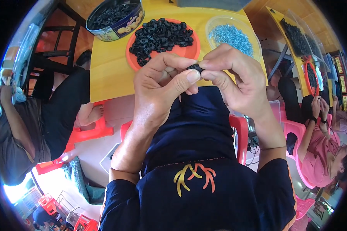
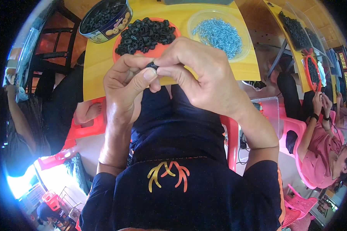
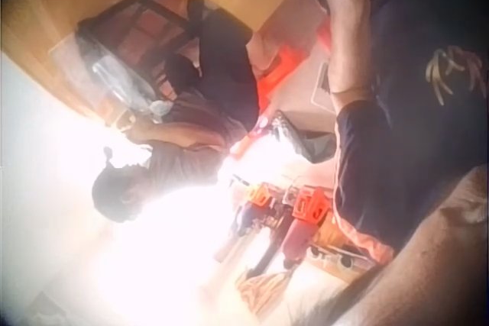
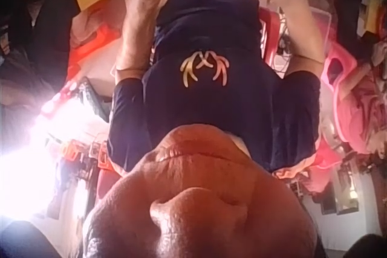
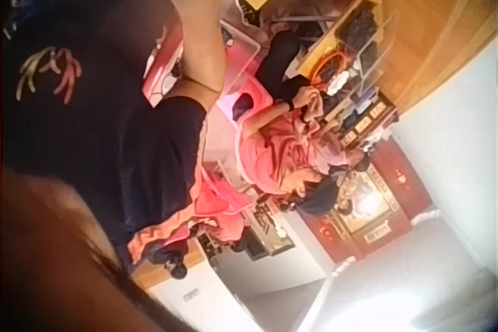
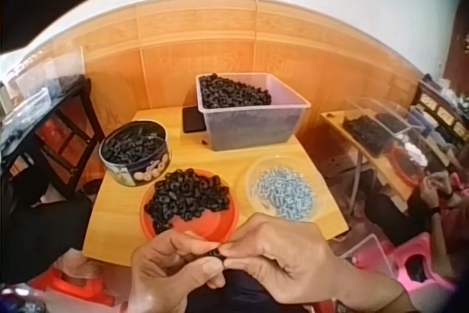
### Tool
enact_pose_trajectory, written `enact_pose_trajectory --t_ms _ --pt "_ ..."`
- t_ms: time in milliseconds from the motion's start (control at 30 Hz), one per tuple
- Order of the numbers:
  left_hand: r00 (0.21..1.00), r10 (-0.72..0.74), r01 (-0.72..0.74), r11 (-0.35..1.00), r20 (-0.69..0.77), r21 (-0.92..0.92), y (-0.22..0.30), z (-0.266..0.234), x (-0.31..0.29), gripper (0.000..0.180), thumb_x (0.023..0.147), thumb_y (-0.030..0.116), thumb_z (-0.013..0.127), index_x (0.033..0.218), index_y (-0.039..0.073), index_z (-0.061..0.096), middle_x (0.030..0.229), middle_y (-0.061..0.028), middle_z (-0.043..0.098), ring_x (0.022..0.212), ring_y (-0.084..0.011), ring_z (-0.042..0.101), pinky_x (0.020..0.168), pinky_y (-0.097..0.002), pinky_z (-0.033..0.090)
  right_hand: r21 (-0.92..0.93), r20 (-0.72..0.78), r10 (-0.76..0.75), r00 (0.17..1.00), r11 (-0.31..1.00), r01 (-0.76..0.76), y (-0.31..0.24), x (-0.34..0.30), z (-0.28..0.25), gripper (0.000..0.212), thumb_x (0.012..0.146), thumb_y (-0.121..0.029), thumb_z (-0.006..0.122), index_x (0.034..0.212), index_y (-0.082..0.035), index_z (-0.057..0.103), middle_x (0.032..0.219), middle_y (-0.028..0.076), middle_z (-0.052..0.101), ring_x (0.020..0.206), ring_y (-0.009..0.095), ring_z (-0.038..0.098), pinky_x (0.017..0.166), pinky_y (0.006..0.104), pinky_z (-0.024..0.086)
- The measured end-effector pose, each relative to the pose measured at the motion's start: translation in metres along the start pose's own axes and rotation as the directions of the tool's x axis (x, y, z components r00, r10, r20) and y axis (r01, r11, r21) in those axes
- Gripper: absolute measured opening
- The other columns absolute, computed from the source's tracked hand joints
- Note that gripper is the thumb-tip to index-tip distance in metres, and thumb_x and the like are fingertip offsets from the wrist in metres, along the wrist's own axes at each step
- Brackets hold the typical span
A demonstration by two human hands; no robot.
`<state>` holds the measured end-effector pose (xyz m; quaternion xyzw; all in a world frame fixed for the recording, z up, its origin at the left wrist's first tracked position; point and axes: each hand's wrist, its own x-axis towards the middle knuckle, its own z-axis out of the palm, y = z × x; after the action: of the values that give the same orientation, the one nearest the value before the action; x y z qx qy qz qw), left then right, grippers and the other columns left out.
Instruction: The person assembles cord locks by picking up black plastic pieces and small insert components from dishes and fitting the pieces together by hand.
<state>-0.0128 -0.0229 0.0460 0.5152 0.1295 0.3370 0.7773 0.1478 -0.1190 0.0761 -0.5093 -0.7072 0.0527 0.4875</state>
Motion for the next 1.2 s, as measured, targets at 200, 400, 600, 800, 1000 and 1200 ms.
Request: enact_pose_trajectory --t_ms 200,400,600,800,1000,1200 --pt "0.997 0.081 -0.08 0.996 -0.017 0.042 0.003 0.003 -0.003 0.017 0.085 -0.001 0.067 0.101 -0.001 0.061 0.088 -0.0068 0.065 0.072 -0.011 0.062 0.064 -0.0227 0.05 0.548 0.033 0.493 0.869 0.718 -0.429 -0.017 0.0 0.004 0.008 0.084 0.001 0.067 0.091 0.002 0.064 0.085 0.007 0.063 0.079 0.012 0.065 0.071 0.0237 0.052" --pt "0.995 0.095 -0.095 0.993 0.009 0.063 0.002 0.003 -0.005 0.017 0.086 -0.001 0.066 0.102 -0.001 0.06 0.088 -0.007 0.065 0.072 -0.0102 0.061 0.065 -0.0224 0.05 0.383 -0.129 0.324 0.937 0.888 -0.254 -0.01 -0.007 0.011 0.008 0.083 0.001 0.068 0.091 0.001 0.065 0.091 0.008 0.063 0.08 0.013 0.064 0.072 0.0236 0.052" --pt "0.999 0.036 -0.036 0.997 0.009 0.064 0.002 0.003 -0.005 0.016 0.086 0.0 0.067 0.101 -0.002 0.061 0.087 -0.0069 0.065 0.071 -0.0098 0.061 0.064 -0.022 0.05 0.191 -0.051 0.153 0.987 0.972 -0.141 -0.002 -0.006 0.0 0.012 0.082 0.0 0.07 0.092 0.003 0.065 0.084 0.008 0.062 0.079 0.013 0.064 0.07 0.023 0.051" --pt "0.998 0.055 -0.058 0.992 0.029 0.11 -0.003 0.005 -0.003 0.015 0.085 -0.001 0.067 0.1 -0.003 0.062 0.086 -0.0066 0.064 0.071 -0.0099 0.061 0.064 -0.022 0.05 0.564 0.127 0.551 0.825 0.644 -0.517 -0.007 -0.002 -0.008 0.01 0.082 -0.004 0.073 0.083 0.0 0.064 0.083 0.004 0.065 0.075 0.007 0.062 0.068 0.0212 0.049" --pt "0.999 -0.014 0.008 0.989 0.042 0.146 0.003 0.009 -0.004 0.014 0.085 -0.002 0.068 0.098 -0.003 0.063 0.084 -0.005 0.063 0.071 -0.0089 0.059 0.064 -0.0216 0.049 0.477 0.237 0.464 0.854 0.71 -0.518 0.001 -0.002 -0.021 0.012 0.082 -0.004 0.074 0.08 -0.001 0.063 0.076 0.001 0.064 0.073 0.005 0.059 0.062 0.0193 0.045" --pt "0.994 -0.003 -0.029 0.956 0.109 0.292 0.004 0.002 0.0 0.013 0.083 -0.004 0.067 0.096 -0.003 0.064 0.082 -0.0037 0.063 0.07 -0.0077 0.058 0.064 -0.021 0.048 0.334 0.356 0.459 0.814 0.751 -0.57 0.003 0.008 -0.025 0.012 0.079 -0.002 0.074 0.079 0.0 0.063 0.074 0.004 0.065 0.069 0.006 0.059 0.061 0.0209 0.045"
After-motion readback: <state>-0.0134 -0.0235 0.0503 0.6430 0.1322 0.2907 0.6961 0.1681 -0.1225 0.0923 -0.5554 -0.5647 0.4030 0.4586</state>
